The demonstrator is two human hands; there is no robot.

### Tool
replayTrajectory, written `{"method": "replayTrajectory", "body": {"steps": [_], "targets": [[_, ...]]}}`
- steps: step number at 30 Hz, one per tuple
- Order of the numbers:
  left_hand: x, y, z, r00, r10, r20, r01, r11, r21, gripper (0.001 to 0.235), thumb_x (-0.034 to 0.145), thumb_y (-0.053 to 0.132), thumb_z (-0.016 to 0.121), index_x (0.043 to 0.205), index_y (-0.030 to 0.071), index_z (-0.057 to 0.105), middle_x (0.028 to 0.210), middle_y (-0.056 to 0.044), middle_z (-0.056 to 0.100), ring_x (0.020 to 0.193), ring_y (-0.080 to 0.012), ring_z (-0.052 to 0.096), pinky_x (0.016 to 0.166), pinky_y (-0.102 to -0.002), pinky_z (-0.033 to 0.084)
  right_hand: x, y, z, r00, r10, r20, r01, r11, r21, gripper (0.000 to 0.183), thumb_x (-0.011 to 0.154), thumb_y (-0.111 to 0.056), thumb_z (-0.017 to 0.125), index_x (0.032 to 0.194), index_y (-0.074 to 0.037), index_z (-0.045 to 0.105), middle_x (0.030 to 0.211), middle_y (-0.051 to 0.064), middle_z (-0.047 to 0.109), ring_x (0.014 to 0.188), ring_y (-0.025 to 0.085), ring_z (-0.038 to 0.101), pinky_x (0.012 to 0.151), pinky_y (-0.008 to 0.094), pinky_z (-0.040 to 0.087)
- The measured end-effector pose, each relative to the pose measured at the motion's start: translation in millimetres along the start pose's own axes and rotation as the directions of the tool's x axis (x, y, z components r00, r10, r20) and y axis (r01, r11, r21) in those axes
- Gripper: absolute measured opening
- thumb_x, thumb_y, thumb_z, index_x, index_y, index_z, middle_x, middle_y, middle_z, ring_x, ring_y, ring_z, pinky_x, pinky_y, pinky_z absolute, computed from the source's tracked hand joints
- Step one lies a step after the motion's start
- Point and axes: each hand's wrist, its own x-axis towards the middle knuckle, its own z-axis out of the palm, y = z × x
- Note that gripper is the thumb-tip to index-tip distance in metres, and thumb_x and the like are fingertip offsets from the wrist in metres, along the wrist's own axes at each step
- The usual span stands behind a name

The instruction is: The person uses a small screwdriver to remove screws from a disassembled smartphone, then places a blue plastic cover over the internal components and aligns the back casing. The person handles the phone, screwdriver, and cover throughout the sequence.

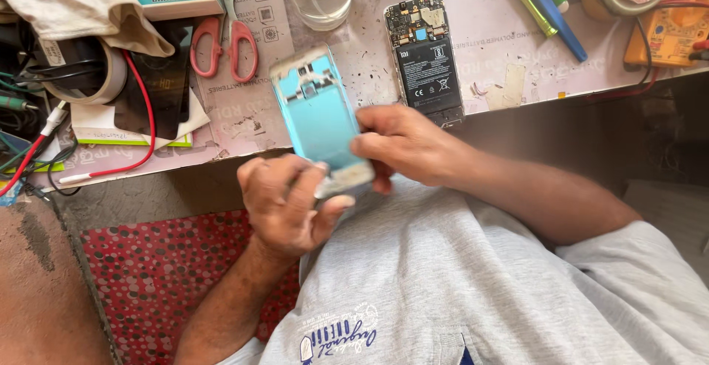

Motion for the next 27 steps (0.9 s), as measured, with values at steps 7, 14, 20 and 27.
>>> {"method": "replayTrajectory", "body": {"steps": [7, 14, 20, 27], "targets": [[40, 7, 36, 0.806, -0.585, 0.087, 0.548, 0.685, -0.480, 0.074, 0.093, 0.020, 0.077, 0.147, -0.008, 0.036, 0.127, -0.019, 0.054, 0.082, -0.0106, 0.059, 0.064, -0.024, 0.054, -39, 15, -33, 0.980, -0.072, -0.188, 0.093, 0.990, 0.104, 0.031, 0.096, -0.006, 0.052, 0.121, 0.006, 0.064, 0.094, 0.009, 0.072, 0.073, 0.012, 0.068, 0.059, 0.028, 0.059], [75, -4, 86, 0.631, -0.519, 0.577, 0.633, -0.085, -0.769, 0.048, 0.098, 0.015, 0.067, 0.137, -0.009, 0.052, 0.113, -0.019, 0.066, 0.084, -0.0196, 0.066, 0.065, -0.032, 0.058, -49, 16, -64, 0.950, -0.199, -0.241, 0.242, 0.957, 0.163, 0.036, 0.091, -0.002, 0.054, 0.124, 0.007, 0.065, 0.108, 0.009, 0.073, 0.094, 0.011, 0.068, 0.084, 0.026, 0.058], [91, 1, 127, 0.592, -0.526, 0.611, 0.317, -0.545, -0.776, 0.034, 0.105, 0.009, 0.051, 0.136, -0.005, 0.055, 0.129, -0.015, 0.063, 0.122, -0.0254, 0.061, 0.112, -0.047, 0.047, -53, 0, -62, 0.704, -0.386, -0.596, -0.070, 0.798, -0.599, 0.041, 0.101, -0.031, 0.069, 0.128, 0.000, 0.063, 0.119, 0.026, 0.066, 0.107, 0.033, 0.067, 0.092, 0.045, 0.058], [99, 11, 135, 0.549, -0.513, 0.659, 0.358, -0.568, -0.741, 0.036, 0.110, 0.021, 0.049, 0.136, -0.003, 0.054, 0.130, -0.015, 0.063, 0.118, -0.0256, 0.063, 0.104, -0.042, 0.052, -44, -10, -57, 0.337, -0.938, 0.080, -0.232, -0.165, -0.959, 0.078, 0.084, -0.056, 0.076, 0.144, -0.014, 0.049, 0.146, 0.023, 0.042, 0.131, 0.044, 0.048, 0.100, 0.062, 0.042]]}}
